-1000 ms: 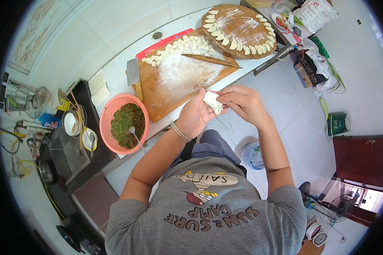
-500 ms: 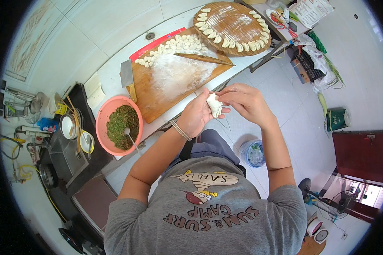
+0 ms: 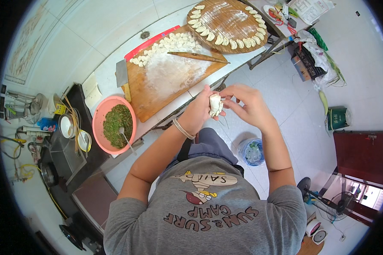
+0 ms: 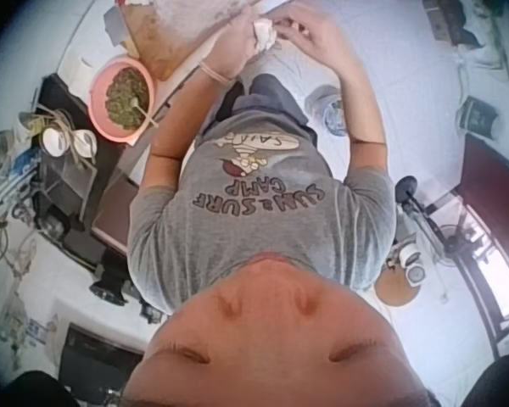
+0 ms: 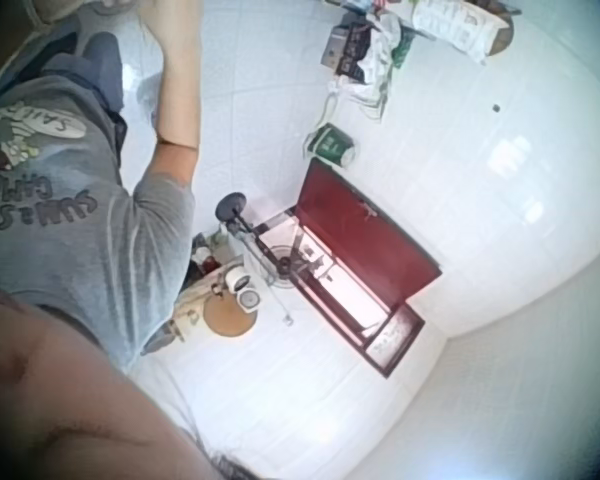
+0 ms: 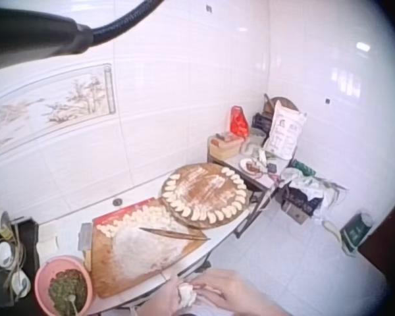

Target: The person fills a small dough wrapper with a green vegetable mixture using a spoon, then folds and pleats the edges to seal it. They place the finished dumpling on a wooden board and proceed to roll out several small dough balls into flat circular wrappers using a rolling pin.

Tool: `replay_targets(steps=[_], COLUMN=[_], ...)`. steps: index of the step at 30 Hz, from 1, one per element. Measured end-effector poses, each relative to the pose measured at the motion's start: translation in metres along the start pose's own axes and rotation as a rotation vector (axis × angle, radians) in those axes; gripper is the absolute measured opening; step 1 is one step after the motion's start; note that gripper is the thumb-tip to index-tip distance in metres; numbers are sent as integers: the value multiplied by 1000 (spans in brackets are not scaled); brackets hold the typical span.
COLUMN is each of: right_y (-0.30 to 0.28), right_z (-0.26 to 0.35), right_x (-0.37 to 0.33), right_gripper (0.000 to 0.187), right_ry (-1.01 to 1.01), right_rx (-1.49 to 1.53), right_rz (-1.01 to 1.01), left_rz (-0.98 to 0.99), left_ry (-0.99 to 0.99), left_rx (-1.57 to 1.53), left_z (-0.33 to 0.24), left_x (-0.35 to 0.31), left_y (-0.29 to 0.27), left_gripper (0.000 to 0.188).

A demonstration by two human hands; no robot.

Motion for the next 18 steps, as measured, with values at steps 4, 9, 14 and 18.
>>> replay_targets(steps=[4,9,14,18], right_y=[-9,-8,2,18], right_z=[-6,-13,-15,-19], right_x=[6,22,45,67], right_gripper=[17,15,13,16], right_ry=[-155,-158,-151,-61], right_rx=[-1,-35,-72,-204], right_rz=[23,91,109,156], left_rz=[72,176,180,119], left_ry=[-36,-58,-63,-98], left_rx=[-30,-66,-17,62], left_z=[0,-8,-16,-24], left_x=[7,17,25,27], left_y=[-2,-7,-29,-50], left_gripper=[76,75,74,74])
Point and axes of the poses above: each hand's wrist, its own x-axis towards the middle knuckle, its own y-axis out of the palm, z = x × y, the point moved 8 cm from there along x, towards the middle knuckle, and after that the axes turned 12 degrees about x, right-handed, at the moved point
